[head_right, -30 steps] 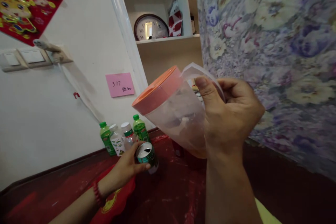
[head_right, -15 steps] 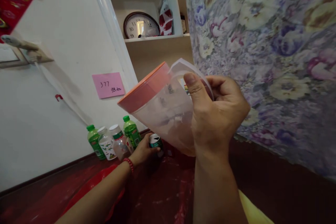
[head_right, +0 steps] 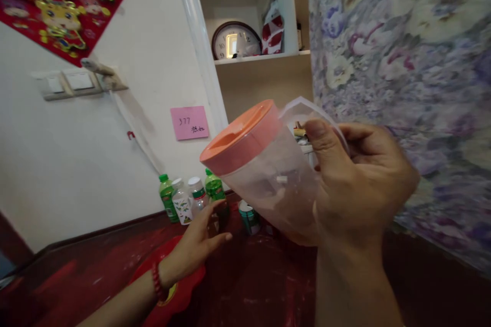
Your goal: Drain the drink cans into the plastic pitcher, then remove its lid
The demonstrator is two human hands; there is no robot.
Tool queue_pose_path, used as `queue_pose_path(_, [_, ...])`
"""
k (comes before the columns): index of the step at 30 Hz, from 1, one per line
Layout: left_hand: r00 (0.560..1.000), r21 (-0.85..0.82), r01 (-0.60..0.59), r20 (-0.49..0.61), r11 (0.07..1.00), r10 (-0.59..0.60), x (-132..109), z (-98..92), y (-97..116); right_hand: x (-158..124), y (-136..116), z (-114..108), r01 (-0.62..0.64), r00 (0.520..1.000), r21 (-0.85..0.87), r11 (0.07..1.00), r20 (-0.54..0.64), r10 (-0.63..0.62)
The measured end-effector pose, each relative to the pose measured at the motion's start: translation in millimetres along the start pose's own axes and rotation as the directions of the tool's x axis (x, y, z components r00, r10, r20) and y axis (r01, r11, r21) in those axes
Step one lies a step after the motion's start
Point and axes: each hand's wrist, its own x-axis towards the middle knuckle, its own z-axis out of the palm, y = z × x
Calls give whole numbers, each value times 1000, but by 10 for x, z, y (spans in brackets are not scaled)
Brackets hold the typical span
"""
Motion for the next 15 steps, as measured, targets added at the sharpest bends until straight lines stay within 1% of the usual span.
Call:
queue_pose_path(4, [996,41,37,-77,998,-34,-452,-474,37,-132,-15,98,-96,995,29,995,37,95])
queue_pose_path(7, [982,75,88,-173,993,-74,-739,-850,-40,-264,-4,192,-206,974,77,976,110,197])
queue_pose_path(9, [959,101,140,-260,985,-110,-924,-1088,-127,-356,23,252,-276,951,94,956,173,258])
queue_pose_path(11, [924,121,212,-347,970,-159,-1105,-1306,-233,-448,73,304,-367,910,97,925,244,335])
queue_pose_path(13, [886,133,276,-418,952,-199,-1276,-1500,-346,-536,146,343,-471,843,88,878,340,418])
queue_pose_path(15, [847,136,322,-484,937,-220,-1434,-1675,-452,-611,237,365,-550,771,76,832,430,470])
